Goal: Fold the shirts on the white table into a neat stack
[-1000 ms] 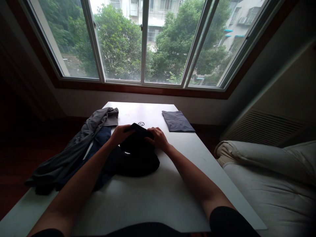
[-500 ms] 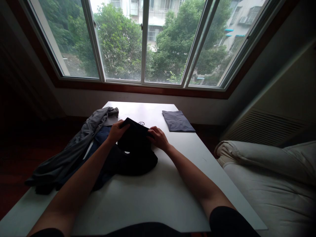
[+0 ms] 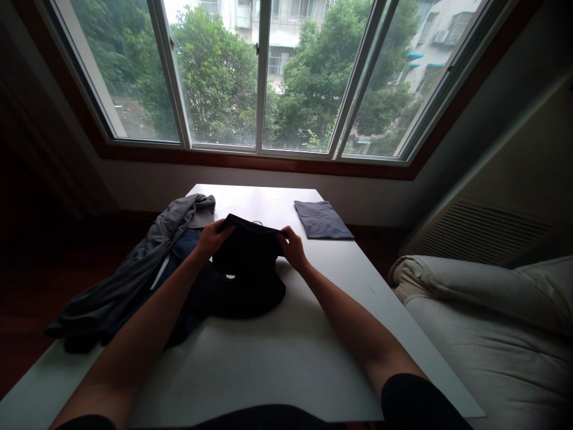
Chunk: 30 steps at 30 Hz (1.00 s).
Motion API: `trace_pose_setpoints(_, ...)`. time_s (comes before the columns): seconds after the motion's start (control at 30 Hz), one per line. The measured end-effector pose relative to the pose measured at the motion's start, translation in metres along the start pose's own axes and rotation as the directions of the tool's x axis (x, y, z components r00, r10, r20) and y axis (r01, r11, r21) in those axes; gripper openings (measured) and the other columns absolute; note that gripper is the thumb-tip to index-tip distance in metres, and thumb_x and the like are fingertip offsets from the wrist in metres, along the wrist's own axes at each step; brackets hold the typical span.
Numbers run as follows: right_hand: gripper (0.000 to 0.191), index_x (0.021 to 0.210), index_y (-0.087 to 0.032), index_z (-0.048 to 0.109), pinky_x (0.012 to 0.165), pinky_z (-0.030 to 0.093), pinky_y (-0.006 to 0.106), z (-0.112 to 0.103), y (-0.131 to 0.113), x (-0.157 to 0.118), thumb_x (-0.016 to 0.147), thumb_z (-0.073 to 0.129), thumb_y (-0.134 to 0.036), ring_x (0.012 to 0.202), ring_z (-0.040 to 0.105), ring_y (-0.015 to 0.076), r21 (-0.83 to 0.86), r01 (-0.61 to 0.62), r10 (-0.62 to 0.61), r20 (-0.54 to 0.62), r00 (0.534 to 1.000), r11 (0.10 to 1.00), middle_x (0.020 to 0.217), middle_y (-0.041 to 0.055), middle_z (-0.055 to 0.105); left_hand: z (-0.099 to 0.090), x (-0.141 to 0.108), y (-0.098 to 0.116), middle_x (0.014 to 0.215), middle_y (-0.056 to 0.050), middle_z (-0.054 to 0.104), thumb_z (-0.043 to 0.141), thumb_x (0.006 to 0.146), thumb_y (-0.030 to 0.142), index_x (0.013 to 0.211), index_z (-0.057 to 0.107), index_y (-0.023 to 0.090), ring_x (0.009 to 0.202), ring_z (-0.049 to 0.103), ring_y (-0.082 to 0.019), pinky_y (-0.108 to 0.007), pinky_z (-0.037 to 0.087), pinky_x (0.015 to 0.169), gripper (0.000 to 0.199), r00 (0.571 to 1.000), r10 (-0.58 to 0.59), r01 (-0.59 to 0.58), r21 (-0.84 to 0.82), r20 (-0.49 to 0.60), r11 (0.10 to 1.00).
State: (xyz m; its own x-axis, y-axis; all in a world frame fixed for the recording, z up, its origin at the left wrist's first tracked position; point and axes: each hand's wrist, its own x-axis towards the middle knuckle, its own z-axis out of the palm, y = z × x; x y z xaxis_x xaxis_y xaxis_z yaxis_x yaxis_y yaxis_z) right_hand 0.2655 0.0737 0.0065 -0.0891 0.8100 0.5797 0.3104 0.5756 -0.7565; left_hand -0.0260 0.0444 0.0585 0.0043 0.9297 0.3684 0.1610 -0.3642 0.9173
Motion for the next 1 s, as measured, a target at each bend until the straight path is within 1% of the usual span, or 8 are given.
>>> trace_pose_setpoints(0.17, 0.028, 0.102, -0.026, 0.052, 0.056, 0.036, 0.026, 0.003, 0.009, 0.004, 0.092, 0.061, -0.050, 0.063, 0.044, 0.0140, 0.176, -0.085, 0.090, -0.020, 0.996, 0.981, 0.074, -0.0046, 0.047, 0.001, -0.001, 0.003, 0.083, -0.005, 0.076, 0.083, 0.074, 0.059, 0.097, 0.079, 0.015, 0.072, 0.068, -0.021, -0.028, 0.054, 0.064, 0.050, 0.998, -0.035, 0.037, -0.040, 0.049, 0.999)
trace_pose_setpoints(0.3, 0.057, 0.137, -0.027, 0.047, 0.062, 0.044, 0.026, 0.002, 0.012, 0.006, 0.089, 0.066, -0.050, 0.069, 0.053, 0.0146, 0.256, -0.117, 0.075, 0.168, 0.983, 0.960, 0.087, -0.0027, 0.058, 0.001, -0.001, 0.003, 0.080, -0.005, 0.075, 0.084, 0.073, 0.058, 0.094, 0.078, 0.015, 0.069, 0.067, -0.020, -0.028, 0.053, 0.062, 0.049, 0.998, -0.047, 0.049, -0.067, 0.031, 0.997)
trace_pose_setpoints(0.37, 0.065, 0.143, -0.026, 0.047, 0.071, 0.050, 0.030, 0.001, 0.014, 0.006, 0.087, 0.069, -0.051, 0.081, 0.061, 0.0174, 0.234, -0.143, 0.082, 0.254, 0.964, 0.962, 0.097, 0.0008, 0.064, 0.002, -0.002, 0.004, 0.078, -0.004, 0.075, 0.084, 0.073, 0.059, 0.092, 0.078, 0.015, 0.068, 0.067, -0.020, -0.028, 0.053, 0.060, 0.048, 0.998, -0.049, 0.051, -0.070, 0.030, 0.996)
trace_pose_setpoints(0.5, 0.053, 0.124, -0.023, 0.065, 0.091, 0.052, 0.038, -0.001, 0.026, 0.005, 0.082, 0.075, -0.054, 0.107, 0.063, 0.0241, 0.141, -0.170, 0.119, 0.313, 0.942, 0.975, 0.117, 0.0068, 0.068, 0.004, -0.004, 0.006, 0.080, -0.005, 0.076, 0.083, 0.072, 0.060, 0.095, 0.079, 0.014, 0.072, 0.069, -0.022, -0.030, 0.055, 0.062, 0.051, 0.999, -0.036, 0.038, -0.065, 0.035, 0.997)
trace_pose_setpoints(0.63, 0.043, 0.106, -0.022, 0.068, 0.077, 0.052, 0.032, -0.002, 0.037, 0.002, 0.082, 0.074, -0.057, 0.087, 0.063, 0.0198, 0.212, -0.273, 0.179, 0.374, 0.910, 0.938, 0.096, 0.0022, 0.069, 0.008, -0.004, 0.004, 0.085, -0.006, 0.077, 0.081, 0.076, 0.057, 0.099, 0.079, 0.015, 0.074, 0.070, -0.021, -0.030, 0.056, 0.066, 0.047, 0.998, -0.028, 0.033, -0.085, 0.059, 0.996)
trace_pose_setpoints(0.8, 0.036, 0.093, -0.023, 0.059, 0.055, 0.039, 0.024, -0.001, 0.038, 0.002, 0.086, 0.068, -0.057, 0.062, 0.048, 0.0136, 0.338, -0.316, 0.241, 0.246, 0.939, 0.886, 0.071, -0.0043, 0.053, 0.011, -0.002, -0.004, 0.090, -0.005, 0.077, 0.078, 0.080, 0.054, 0.101, 0.078, 0.017, 0.076, 0.070, -0.021, -0.029, 0.055, 0.068, 0.043, 0.991, 0.005, -0.003, -0.017, 0.132, 1.000)
trace_pose_setpoints(0.93, 0.034, 0.091, -0.025, 0.055, 0.059, 0.043, 0.027, -0.007, 0.027, 0.010, 0.089, 0.063, -0.057, 0.064, 0.049, 0.0155, 0.244, -0.195, 0.186, 0.058, 0.981, 0.950, 0.073, -0.0030, 0.053, 0.006, -0.002, -0.018, 0.099, -0.005, 0.078, 0.081, 0.075, 0.048, 0.109, 0.078, 0.020, 0.086, 0.071, -0.025, -0.030, 0.054, 0.073, 0.045, 0.968, 0.027, -0.076, 0.190, 0.249, 0.979)
trace_pose_setpoints(1.0, 0.033, 0.091, -0.024, 0.056, 0.065, 0.046, 0.029, -0.016, 0.017, 0.017, 0.091, 0.060, -0.057, 0.070, 0.052, 0.0173, 0.130, -0.109, 0.116, -0.048, 0.992, 0.985, 0.076, -0.0014, 0.056, 0.001, -0.002, -0.028, 0.092, -0.004, 0.077, 0.077, 0.076, 0.046, 0.102, 0.079, 0.021, 0.083, 0.070, -0.025, -0.029, 0.051, 0.070, 0.036, 0.956, -0.032, -0.078, 0.358, 0.291, 0.930)
